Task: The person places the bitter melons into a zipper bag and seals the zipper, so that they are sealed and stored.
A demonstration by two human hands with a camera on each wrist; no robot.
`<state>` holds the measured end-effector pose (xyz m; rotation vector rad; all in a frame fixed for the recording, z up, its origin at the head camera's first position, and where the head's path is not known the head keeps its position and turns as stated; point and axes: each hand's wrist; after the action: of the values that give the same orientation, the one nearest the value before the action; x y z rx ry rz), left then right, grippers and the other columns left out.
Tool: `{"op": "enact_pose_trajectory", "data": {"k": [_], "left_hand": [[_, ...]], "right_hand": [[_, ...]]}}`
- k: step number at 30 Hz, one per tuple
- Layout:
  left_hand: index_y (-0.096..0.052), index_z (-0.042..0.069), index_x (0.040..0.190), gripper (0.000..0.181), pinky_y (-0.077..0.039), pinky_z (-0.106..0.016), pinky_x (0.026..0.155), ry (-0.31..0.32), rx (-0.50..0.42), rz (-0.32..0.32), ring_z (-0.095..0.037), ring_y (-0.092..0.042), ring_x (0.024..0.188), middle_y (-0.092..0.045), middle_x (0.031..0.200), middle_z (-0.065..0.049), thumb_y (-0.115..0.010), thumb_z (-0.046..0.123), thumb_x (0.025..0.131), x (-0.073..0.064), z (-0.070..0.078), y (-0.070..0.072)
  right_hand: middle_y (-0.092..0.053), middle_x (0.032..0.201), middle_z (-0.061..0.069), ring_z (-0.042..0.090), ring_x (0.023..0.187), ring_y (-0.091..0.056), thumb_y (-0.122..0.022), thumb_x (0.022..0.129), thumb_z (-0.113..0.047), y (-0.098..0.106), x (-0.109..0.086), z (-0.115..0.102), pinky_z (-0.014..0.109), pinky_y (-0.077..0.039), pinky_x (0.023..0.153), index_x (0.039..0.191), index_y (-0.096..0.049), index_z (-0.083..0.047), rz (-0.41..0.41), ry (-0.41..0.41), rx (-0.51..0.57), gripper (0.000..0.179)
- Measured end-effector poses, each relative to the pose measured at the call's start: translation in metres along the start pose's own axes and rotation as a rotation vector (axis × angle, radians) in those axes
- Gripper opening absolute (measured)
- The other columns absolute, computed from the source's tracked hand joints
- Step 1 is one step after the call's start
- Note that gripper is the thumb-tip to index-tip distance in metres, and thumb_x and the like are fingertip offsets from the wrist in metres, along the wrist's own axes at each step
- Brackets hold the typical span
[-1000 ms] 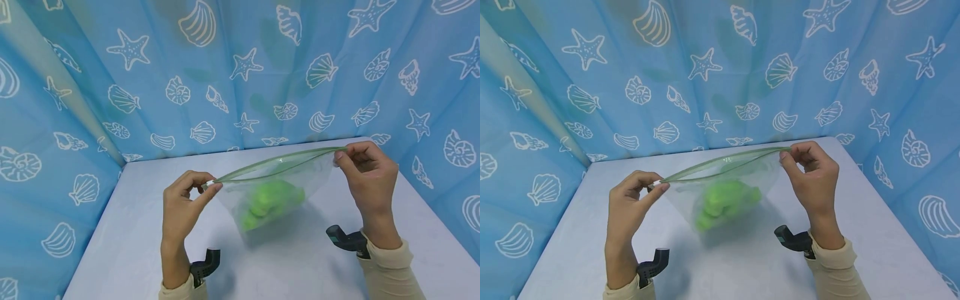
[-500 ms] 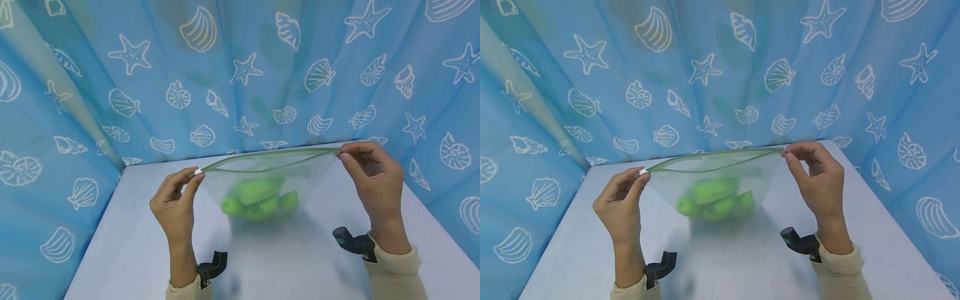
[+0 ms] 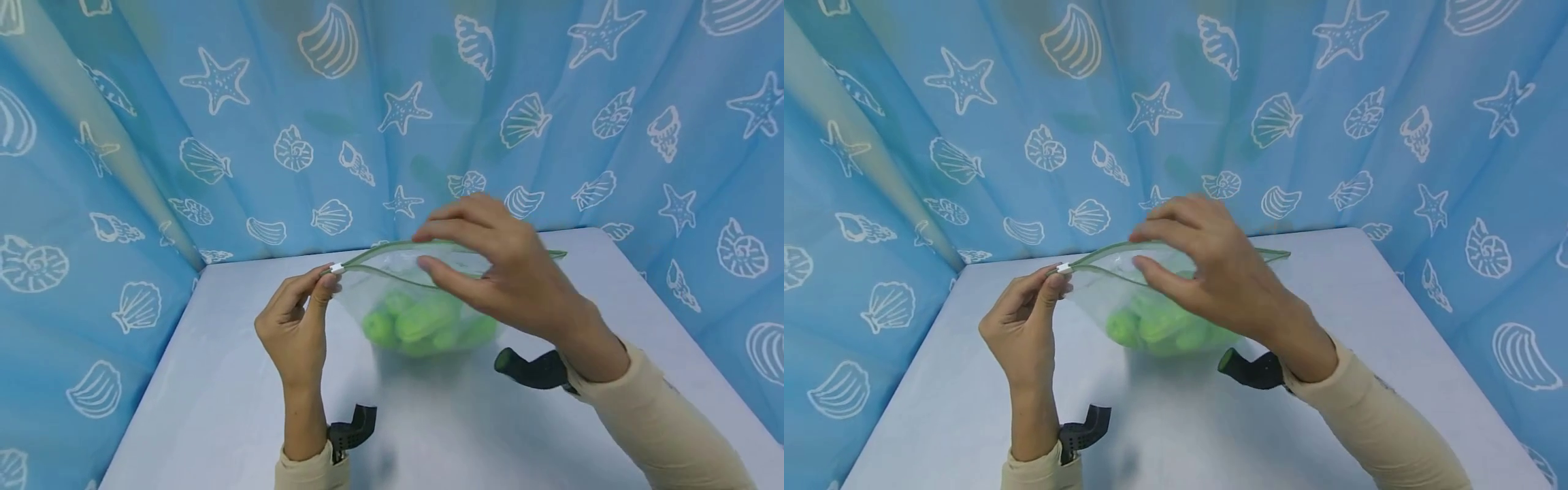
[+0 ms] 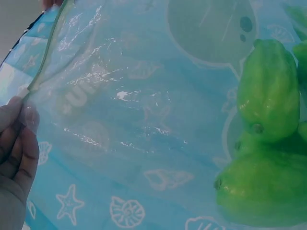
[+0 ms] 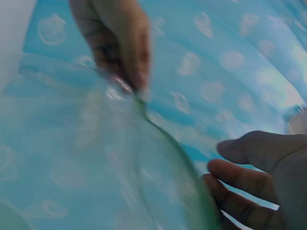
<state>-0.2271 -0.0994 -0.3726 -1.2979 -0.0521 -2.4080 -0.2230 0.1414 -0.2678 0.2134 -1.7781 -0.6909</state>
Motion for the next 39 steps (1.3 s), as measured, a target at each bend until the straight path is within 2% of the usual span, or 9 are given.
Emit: {"op": "enact_pose_trajectory", "data": {"k": [2, 5, 12, 17, 23, 31, 39], "left_hand": [[-0.077, -0.003, 0.100, 0.019, -0.057, -0.032, 0.079, 0.007, -0.001, 0.002, -0.018, -0.070, 0.075, -0.072, 0.087, -0.017, -0.072, -0.012, 0.084, -0.001, 0.001, 0.000], [-0.077, -0.003, 0.099, 0.018, -0.057, -0.033, 0.079, 0.016, -0.016, 0.002, -0.019, -0.069, 0.075, -0.072, 0.087, -0.017, -0.072, -0.012, 0.084, -0.003, 0.002, -0.002], [-0.077, -0.005, 0.098, 0.017, -0.057, -0.033, 0.077, 0.000, -0.042, 0.025, -0.019, -0.068, 0.074, -0.072, 0.086, -0.018, -0.072, -0.013, 0.083, -0.005, 0.004, -0.004], [-0.077, -0.004, 0.098, 0.017, -0.057, -0.034, 0.078, -0.001, -0.039, 0.033, -0.020, -0.069, 0.076, -0.072, 0.086, -0.018, -0.071, -0.013, 0.084, -0.005, 0.004, -0.006], [-0.078, -0.002, 0.098, 0.018, -0.056, -0.037, 0.084, 0.019, -0.021, 0.030, -0.022, -0.069, 0.080, -0.073, 0.088, -0.015, -0.073, -0.010, 0.083, -0.004, 0.004, -0.007], [-0.078, -0.002, 0.097, 0.016, -0.056, -0.037, 0.084, 0.024, -0.015, 0.025, -0.020, -0.069, 0.078, -0.073, 0.089, -0.014, -0.074, -0.009, 0.083, -0.001, 0.006, -0.007], [-0.078, -0.002, 0.097, 0.016, -0.057, -0.034, 0.080, 0.033, -0.012, 0.036, -0.020, -0.069, 0.078, -0.073, 0.088, -0.015, -0.074, -0.010, 0.083, -0.003, 0.007, -0.007]], "right_hand": [[-0.065, 0.105, 0.005, 0.023, 0.105, -0.057, -0.076, 0.087, -0.012, -0.014, 0.008, 0.003, 0.043, -0.041, 0.095, 0.107, -0.074, -0.006, -0.103, 0.015, -0.020, 0.021], [-0.064, 0.106, 0.003, 0.022, 0.106, -0.056, -0.078, 0.087, -0.017, -0.032, 0.017, 0.005, 0.047, -0.039, 0.094, 0.107, -0.075, -0.008, -0.197, 0.029, -0.060, 0.021], [-0.067, 0.105, -0.001, 0.020, 0.105, -0.057, -0.075, 0.091, -0.022, -0.056, 0.034, 0.008, 0.044, -0.036, 0.086, 0.103, -0.077, -0.013, -0.304, 0.059, -0.131, 0.014], [-0.069, 0.095, -0.006, 0.016, 0.099, -0.058, -0.077, 0.090, -0.021, -0.062, 0.036, 0.011, 0.045, -0.034, 0.083, 0.094, -0.080, -0.018, -0.284, 0.101, -0.140, 0.006], [-0.070, 0.093, -0.007, 0.016, 0.099, -0.059, -0.076, 0.090, -0.021, -0.059, 0.037, 0.014, 0.047, -0.034, 0.084, 0.092, -0.080, -0.018, -0.280, 0.083, -0.133, 0.005], [-0.069, 0.092, -0.006, 0.016, 0.099, -0.059, -0.076, 0.090, -0.021, -0.050, 0.034, 0.014, 0.052, -0.034, 0.091, 0.091, -0.079, -0.017, -0.289, 0.060, -0.162, 0.005], [-0.069, 0.093, -0.005, 0.018, 0.098, -0.060, -0.077, 0.089, -0.020, -0.043, 0.026, 0.016, 0.053, -0.033, 0.092, 0.091, -0.079, -0.017, -0.273, 0.061, -0.184, 0.004]]}}
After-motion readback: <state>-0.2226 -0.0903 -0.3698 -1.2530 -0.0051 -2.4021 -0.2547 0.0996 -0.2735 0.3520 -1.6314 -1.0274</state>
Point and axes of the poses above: each hand's wrist, its own x-axis towards the middle knuckle, its own y-axis out of the back of the hand, z = x × y
